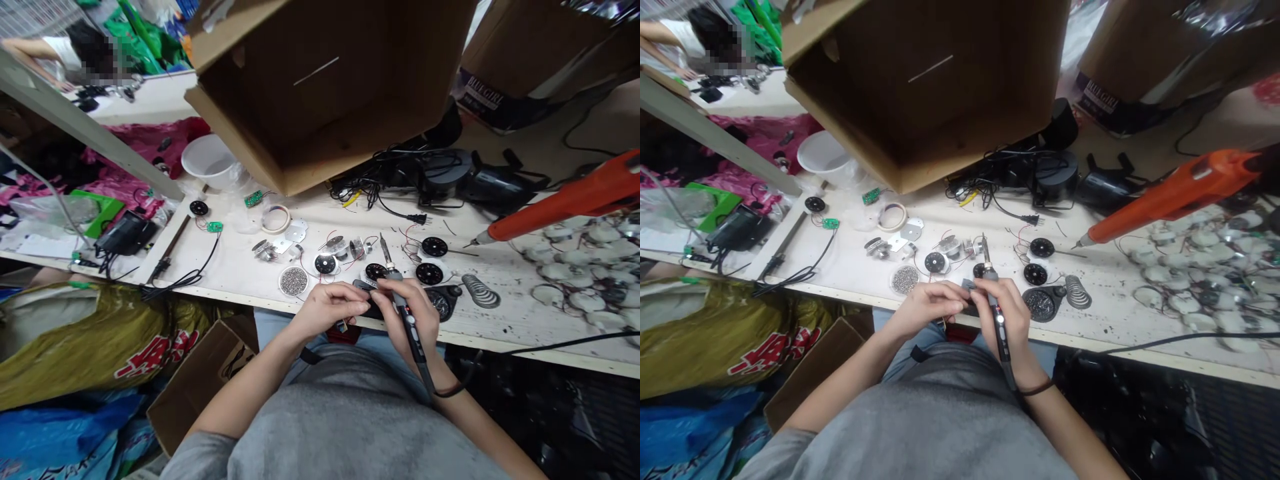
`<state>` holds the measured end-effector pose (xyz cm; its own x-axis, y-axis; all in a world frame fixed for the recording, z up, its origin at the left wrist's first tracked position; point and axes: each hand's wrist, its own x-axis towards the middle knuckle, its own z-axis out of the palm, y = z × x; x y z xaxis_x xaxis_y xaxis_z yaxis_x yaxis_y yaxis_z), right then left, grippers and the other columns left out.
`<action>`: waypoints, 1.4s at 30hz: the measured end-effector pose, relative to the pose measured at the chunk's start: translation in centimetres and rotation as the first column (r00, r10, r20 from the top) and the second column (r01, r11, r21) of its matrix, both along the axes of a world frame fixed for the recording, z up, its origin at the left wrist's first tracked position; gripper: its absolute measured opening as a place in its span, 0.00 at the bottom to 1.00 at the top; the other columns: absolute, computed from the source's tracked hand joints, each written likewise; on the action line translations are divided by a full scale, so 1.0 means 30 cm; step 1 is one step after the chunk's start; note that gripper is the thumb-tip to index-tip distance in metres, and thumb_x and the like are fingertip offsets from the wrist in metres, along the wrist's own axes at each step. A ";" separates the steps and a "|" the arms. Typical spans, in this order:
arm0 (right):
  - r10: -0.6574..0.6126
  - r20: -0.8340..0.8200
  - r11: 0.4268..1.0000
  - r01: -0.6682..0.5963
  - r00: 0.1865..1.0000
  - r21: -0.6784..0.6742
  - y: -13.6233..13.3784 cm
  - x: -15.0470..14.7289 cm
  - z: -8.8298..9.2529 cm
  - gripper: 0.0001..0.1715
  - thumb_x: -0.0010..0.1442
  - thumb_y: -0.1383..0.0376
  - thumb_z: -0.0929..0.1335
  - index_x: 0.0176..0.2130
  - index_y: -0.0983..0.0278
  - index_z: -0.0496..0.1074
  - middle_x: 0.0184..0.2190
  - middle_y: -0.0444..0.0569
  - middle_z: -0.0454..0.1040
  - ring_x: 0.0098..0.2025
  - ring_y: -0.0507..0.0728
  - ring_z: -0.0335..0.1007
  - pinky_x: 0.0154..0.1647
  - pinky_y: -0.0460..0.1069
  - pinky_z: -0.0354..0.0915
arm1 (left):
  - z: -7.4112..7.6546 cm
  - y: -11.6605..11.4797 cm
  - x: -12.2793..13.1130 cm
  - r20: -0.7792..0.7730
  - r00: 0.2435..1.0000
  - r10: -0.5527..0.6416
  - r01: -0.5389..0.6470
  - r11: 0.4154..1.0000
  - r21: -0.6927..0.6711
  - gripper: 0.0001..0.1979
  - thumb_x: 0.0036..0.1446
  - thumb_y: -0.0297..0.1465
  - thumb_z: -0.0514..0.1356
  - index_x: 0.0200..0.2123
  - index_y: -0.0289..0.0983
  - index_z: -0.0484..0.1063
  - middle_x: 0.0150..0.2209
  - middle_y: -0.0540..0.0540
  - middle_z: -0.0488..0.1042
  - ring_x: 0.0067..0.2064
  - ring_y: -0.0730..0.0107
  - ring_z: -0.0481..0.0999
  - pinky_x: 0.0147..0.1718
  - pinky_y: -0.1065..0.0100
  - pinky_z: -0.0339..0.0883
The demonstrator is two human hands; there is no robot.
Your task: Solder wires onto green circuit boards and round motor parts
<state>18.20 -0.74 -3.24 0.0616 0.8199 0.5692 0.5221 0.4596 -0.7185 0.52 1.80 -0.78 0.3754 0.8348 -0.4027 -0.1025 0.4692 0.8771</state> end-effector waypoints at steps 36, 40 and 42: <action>0.071 0.062 0.997 -0.068 0.996 -0.039 -0.071 0.189 0.083 0.22 0.68 0.69 0.68 0.58 0.55 0.78 0.34 0.45 0.75 0.31 0.52 0.72 0.31 0.47 0.69 | -0.084 0.047 0.079 -0.518 0.828 0.215 0.005 0.921 0.389 0.07 0.54 0.30 0.69 0.25 0.35 0.80 0.21 0.50 0.77 0.23 0.75 0.72 0.23 0.75 0.64; 0.087 0.135 0.984 -0.064 0.987 -0.164 -0.116 0.190 0.144 0.19 0.68 0.70 0.68 0.56 0.58 0.78 0.40 0.48 0.81 0.37 0.55 0.79 0.35 0.48 0.74 | -0.073 0.061 0.098 -0.611 0.768 0.190 0.039 0.939 0.341 0.12 0.51 0.27 0.66 0.17 0.35 0.71 0.16 0.55 0.66 0.20 0.79 0.62 0.22 0.75 0.53; 0.106 0.207 0.983 -0.070 0.973 -0.172 -0.125 0.182 0.159 0.18 0.68 0.71 0.69 0.55 0.59 0.77 0.43 0.49 0.83 0.40 0.56 0.82 0.40 0.49 0.77 | -0.065 0.066 0.105 -0.626 0.764 0.155 0.047 0.955 0.294 0.12 0.49 0.24 0.64 0.16 0.35 0.69 0.15 0.56 0.64 0.20 0.80 0.61 0.22 0.75 0.52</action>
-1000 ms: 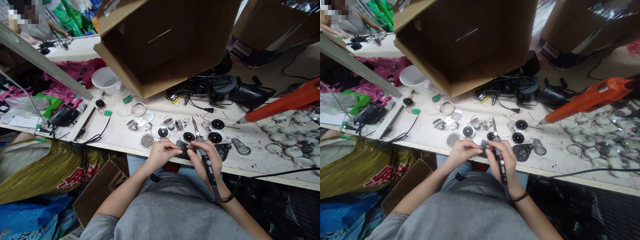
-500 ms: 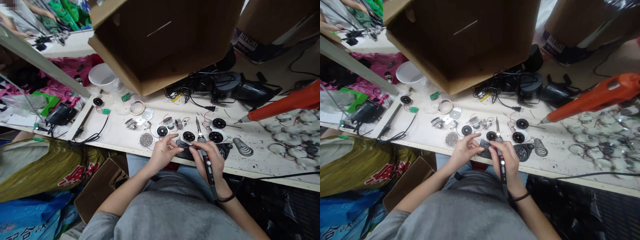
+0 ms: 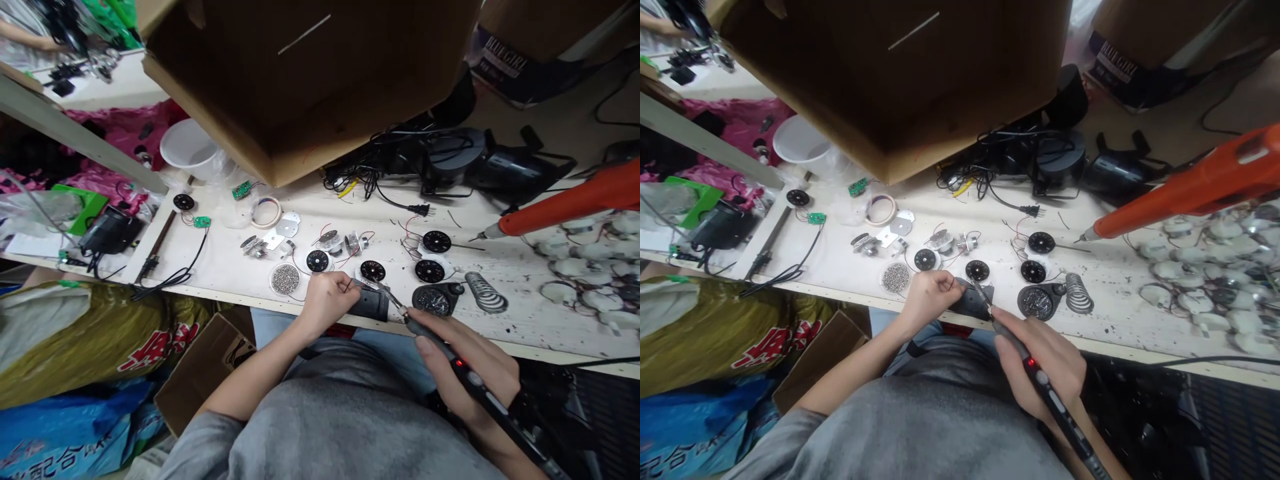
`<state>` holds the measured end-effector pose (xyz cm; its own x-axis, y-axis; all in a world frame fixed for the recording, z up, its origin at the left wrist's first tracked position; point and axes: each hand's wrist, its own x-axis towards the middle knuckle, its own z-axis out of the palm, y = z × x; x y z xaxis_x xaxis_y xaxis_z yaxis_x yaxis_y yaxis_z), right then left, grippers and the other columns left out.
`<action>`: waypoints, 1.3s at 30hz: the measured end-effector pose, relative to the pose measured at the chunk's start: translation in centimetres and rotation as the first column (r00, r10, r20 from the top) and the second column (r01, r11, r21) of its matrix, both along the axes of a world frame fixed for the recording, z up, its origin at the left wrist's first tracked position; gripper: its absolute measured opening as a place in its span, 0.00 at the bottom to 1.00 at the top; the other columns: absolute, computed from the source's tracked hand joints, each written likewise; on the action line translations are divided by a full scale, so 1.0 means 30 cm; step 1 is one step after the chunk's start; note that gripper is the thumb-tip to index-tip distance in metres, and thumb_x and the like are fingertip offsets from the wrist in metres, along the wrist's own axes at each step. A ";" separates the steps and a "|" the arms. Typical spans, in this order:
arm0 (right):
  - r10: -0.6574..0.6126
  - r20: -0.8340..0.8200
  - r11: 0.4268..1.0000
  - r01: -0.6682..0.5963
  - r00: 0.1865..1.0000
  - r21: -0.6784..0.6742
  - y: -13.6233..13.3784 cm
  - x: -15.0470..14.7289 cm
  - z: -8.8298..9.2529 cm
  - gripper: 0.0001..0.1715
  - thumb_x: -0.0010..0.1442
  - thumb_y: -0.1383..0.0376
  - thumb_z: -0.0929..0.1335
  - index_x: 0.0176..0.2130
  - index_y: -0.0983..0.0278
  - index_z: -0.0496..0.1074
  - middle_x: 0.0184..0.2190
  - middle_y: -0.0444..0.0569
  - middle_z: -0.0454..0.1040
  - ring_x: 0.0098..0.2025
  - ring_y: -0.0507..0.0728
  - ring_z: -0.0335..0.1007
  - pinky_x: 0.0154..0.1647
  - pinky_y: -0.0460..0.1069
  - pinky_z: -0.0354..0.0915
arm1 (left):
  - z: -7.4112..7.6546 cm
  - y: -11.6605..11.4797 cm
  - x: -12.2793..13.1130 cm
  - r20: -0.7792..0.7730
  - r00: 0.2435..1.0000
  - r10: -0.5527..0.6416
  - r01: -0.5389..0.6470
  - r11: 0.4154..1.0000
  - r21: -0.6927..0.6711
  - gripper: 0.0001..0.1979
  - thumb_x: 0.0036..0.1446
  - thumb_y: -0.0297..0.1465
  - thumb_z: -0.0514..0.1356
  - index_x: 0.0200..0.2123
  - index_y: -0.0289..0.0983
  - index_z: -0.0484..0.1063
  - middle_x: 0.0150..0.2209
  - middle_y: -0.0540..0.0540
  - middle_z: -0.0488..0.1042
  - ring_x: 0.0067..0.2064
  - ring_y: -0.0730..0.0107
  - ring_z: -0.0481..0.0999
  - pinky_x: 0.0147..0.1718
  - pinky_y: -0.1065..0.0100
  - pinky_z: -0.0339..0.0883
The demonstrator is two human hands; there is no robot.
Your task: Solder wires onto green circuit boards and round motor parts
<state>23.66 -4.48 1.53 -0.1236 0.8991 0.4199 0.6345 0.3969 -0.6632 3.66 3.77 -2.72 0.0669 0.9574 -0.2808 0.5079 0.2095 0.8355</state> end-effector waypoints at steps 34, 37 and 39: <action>-0.031 0.016 0.990 0.029 0.999 0.136 0.042 -0.070 -0.112 0.12 0.64 0.72 0.72 0.47 0.62 0.78 0.37 0.46 0.84 0.32 0.52 0.82 0.36 0.44 0.77 | 0.019 0.022 0.008 -0.042 0.999 -0.018 0.016 0.999 -0.050 0.10 0.48 0.22 0.65 0.18 0.36 0.72 0.18 0.54 0.70 0.24 0.75 0.68 0.29 0.73 0.60; 0.004 0.067 0.981 -0.017 0.998 0.193 0.051 -0.075 -0.102 0.13 0.63 0.75 0.72 0.47 0.64 0.77 0.34 0.46 0.83 0.30 0.52 0.80 0.33 0.44 0.76 | 0.015 0.023 0.008 -0.035 0.999 -0.016 0.015 0.999 -0.040 0.11 0.48 0.22 0.65 0.17 0.36 0.71 0.18 0.55 0.70 0.23 0.75 0.67 0.29 0.72 0.60; 0.039 0.112 0.967 -0.066 0.993 0.246 0.058 -0.080 -0.094 0.11 0.63 0.76 0.71 0.46 0.66 0.77 0.32 0.47 0.82 0.28 0.52 0.79 0.31 0.45 0.74 | 0.016 0.023 0.009 -0.034 0.999 -0.018 0.016 0.999 -0.042 0.11 0.48 0.22 0.65 0.17 0.36 0.71 0.17 0.55 0.70 0.23 0.75 0.67 0.29 0.72 0.61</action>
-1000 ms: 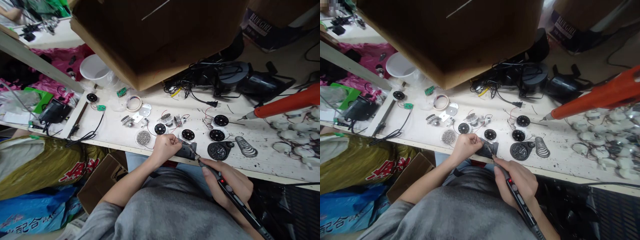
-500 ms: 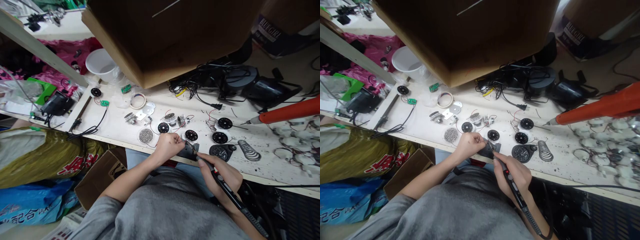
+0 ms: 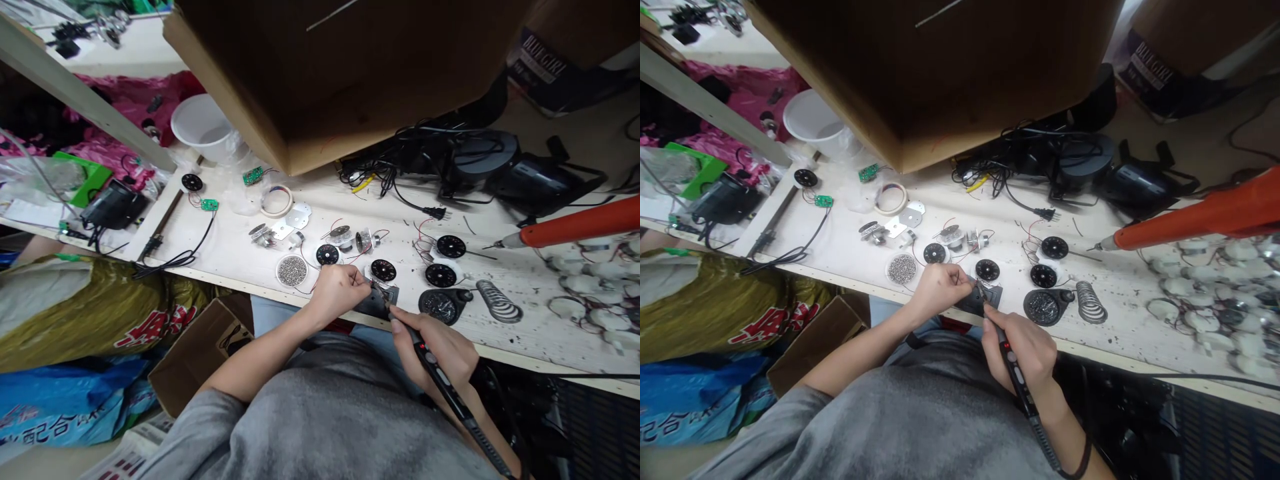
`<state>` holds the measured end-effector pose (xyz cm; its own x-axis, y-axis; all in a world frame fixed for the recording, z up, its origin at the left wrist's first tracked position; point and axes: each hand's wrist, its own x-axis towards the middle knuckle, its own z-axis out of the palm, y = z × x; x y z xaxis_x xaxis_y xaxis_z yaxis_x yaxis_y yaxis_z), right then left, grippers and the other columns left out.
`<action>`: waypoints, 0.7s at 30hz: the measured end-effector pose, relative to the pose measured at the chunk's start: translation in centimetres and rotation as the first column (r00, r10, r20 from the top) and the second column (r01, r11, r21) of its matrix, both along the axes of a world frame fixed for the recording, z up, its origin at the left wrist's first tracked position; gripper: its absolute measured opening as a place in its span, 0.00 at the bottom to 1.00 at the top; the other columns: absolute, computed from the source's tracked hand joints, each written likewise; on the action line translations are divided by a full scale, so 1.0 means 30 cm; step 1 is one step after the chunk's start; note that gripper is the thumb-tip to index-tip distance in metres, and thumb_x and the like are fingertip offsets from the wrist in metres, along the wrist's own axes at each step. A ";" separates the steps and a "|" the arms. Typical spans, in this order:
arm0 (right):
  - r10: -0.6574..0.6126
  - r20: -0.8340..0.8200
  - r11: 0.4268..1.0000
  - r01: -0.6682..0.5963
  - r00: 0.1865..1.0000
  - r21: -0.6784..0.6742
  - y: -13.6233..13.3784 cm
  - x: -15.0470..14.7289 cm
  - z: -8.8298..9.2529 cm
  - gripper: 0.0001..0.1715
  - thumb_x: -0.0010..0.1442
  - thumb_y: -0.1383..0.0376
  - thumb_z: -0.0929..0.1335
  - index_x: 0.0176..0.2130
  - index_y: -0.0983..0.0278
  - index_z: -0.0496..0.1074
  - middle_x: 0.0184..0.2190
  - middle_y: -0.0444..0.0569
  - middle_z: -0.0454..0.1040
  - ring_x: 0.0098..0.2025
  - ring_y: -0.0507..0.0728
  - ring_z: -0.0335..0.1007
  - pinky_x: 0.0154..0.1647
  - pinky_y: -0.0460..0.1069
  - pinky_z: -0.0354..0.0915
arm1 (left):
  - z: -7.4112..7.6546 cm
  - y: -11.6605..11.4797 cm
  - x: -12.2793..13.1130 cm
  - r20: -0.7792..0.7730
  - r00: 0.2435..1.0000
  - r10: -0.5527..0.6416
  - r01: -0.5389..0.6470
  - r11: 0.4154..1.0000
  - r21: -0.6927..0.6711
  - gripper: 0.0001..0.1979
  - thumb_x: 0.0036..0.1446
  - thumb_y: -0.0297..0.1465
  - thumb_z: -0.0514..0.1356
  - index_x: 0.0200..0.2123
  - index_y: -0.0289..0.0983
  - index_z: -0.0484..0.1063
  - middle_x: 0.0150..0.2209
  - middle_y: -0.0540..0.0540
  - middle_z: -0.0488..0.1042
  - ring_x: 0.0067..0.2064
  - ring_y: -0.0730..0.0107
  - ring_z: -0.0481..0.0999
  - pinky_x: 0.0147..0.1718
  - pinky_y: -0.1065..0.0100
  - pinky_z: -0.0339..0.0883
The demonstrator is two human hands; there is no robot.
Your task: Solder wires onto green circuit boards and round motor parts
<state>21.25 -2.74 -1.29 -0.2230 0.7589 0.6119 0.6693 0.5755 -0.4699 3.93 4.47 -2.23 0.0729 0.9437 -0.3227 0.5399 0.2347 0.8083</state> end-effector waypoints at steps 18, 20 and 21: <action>0.019 -0.016 0.999 -0.019 1.000 -0.043 -0.010 0.021 0.017 0.15 0.63 0.76 0.71 0.48 0.64 0.77 0.33 0.47 0.83 0.30 0.53 0.79 0.32 0.46 0.74 | 0.013 0.001 0.003 -0.024 1.000 0.010 -0.011 1.000 -0.024 0.10 0.48 0.22 0.66 0.18 0.36 0.72 0.18 0.54 0.71 0.24 0.74 0.68 0.29 0.72 0.60; -0.017 -0.028 0.999 0.016 0.999 -0.045 -0.027 0.025 0.030 0.15 0.63 0.75 0.71 0.48 0.62 0.78 0.34 0.46 0.83 0.30 0.54 0.79 0.33 0.47 0.75 | 0.013 0.001 0.003 -0.027 1.000 0.006 -0.007 1.000 -0.020 0.10 0.47 0.22 0.66 0.18 0.36 0.72 0.18 0.54 0.71 0.24 0.74 0.69 0.29 0.72 0.60; -0.046 -0.040 0.998 0.044 0.998 -0.050 -0.035 0.026 0.037 0.14 0.63 0.75 0.71 0.48 0.61 0.78 0.34 0.45 0.83 0.30 0.54 0.79 0.33 0.48 0.75 | 0.013 0.001 0.002 -0.028 1.000 0.005 -0.006 1.000 -0.018 0.10 0.47 0.22 0.66 0.18 0.36 0.72 0.18 0.54 0.71 0.24 0.74 0.69 0.29 0.72 0.60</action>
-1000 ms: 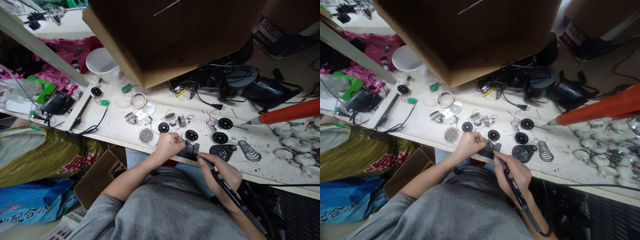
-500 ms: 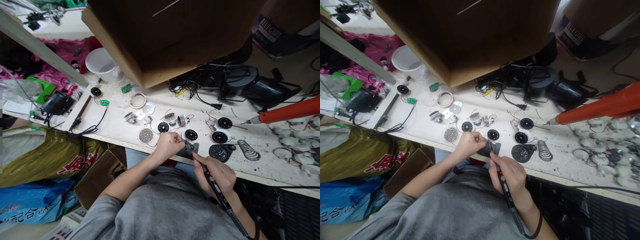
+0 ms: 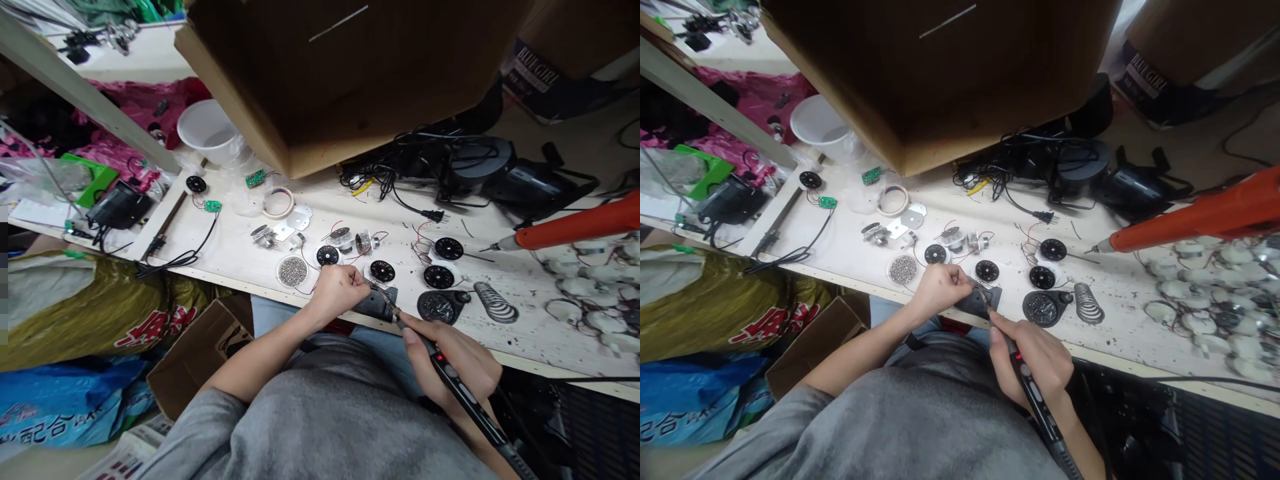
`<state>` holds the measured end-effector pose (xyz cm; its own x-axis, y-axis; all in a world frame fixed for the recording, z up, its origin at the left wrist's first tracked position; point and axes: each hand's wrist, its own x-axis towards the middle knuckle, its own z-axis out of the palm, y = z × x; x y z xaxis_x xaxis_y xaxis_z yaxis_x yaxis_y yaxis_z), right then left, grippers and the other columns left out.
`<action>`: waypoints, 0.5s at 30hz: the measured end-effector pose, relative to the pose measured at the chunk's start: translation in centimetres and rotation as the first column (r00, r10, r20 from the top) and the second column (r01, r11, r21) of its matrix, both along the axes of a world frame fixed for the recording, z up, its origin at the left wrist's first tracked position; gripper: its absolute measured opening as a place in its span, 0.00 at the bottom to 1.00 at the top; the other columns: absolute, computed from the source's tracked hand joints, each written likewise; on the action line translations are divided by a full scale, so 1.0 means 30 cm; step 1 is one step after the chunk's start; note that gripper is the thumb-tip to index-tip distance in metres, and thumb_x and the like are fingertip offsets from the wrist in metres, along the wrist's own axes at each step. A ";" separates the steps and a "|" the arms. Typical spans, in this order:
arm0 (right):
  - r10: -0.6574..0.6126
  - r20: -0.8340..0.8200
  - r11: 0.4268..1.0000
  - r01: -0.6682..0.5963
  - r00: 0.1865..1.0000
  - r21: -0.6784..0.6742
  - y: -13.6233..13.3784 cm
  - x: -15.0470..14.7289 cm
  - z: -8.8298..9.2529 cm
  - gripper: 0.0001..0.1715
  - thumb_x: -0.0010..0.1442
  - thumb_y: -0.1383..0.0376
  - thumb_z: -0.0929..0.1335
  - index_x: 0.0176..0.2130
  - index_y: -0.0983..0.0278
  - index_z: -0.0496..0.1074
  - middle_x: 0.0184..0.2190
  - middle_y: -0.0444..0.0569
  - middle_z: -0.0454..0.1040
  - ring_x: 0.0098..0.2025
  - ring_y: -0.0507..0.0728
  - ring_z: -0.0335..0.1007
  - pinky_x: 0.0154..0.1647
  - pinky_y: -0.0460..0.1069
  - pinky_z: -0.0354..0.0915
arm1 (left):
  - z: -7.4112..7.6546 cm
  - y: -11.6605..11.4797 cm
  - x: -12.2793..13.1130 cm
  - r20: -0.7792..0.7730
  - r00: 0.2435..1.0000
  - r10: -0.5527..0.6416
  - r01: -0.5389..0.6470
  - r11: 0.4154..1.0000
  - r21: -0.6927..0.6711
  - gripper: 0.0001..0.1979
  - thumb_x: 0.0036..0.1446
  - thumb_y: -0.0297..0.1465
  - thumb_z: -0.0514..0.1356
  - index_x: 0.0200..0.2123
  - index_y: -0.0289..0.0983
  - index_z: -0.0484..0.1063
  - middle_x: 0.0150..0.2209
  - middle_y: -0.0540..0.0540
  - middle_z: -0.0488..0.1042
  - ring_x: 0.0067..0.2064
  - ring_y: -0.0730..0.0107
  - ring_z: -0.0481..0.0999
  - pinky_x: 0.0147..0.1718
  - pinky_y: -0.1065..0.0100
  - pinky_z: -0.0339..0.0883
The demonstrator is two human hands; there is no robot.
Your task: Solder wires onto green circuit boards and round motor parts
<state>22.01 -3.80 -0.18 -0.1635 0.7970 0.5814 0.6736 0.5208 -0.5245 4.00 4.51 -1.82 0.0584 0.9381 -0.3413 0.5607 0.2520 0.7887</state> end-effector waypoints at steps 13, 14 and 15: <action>-0.138 -0.086 0.990 0.133 0.987 -0.056 -0.028 0.010 -0.004 0.09 0.67 0.67 0.70 0.46 0.59 0.80 0.35 0.45 0.84 0.31 0.55 0.81 0.34 0.47 0.78 | -0.001 -0.022 -0.012 -0.074 0.994 -0.077 0.085 0.990 0.111 0.10 0.52 0.22 0.66 0.22 0.37 0.73 0.22 0.52 0.73 0.27 0.72 0.71 0.31 0.71 0.62; -0.141 -0.100 0.989 0.136 0.985 -0.050 -0.026 0.012 -0.009 0.09 0.67 0.67 0.70 0.46 0.58 0.80 0.35 0.44 0.84 0.30 0.55 0.81 0.33 0.47 0.77 | -0.003 -0.027 -0.020 -0.079 0.993 -0.090 0.101 0.983 0.152 0.08 0.53 0.23 0.67 0.24 0.37 0.75 0.24 0.51 0.74 0.29 0.71 0.72 0.32 0.71 0.63; -0.147 -0.114 0.989 0.142 0.983 -0.045 -0.025 0.013 -0.013 0.09 0.67 0.66 0.70 0.46 0.58 0.80 0.35 0.44 0.84 0.29 0.55 0.81 0.32 0.47 0.77 | -0.005 -0.032 -0.029 -0.077 0.992 -0.101 0.114 0.976 0.187 0.06 0.53 0.23 0.68 0.26 0.37 0.76 0.27 0.50 0.75 0.31 0.70 0.73 0.33 0.71 0.65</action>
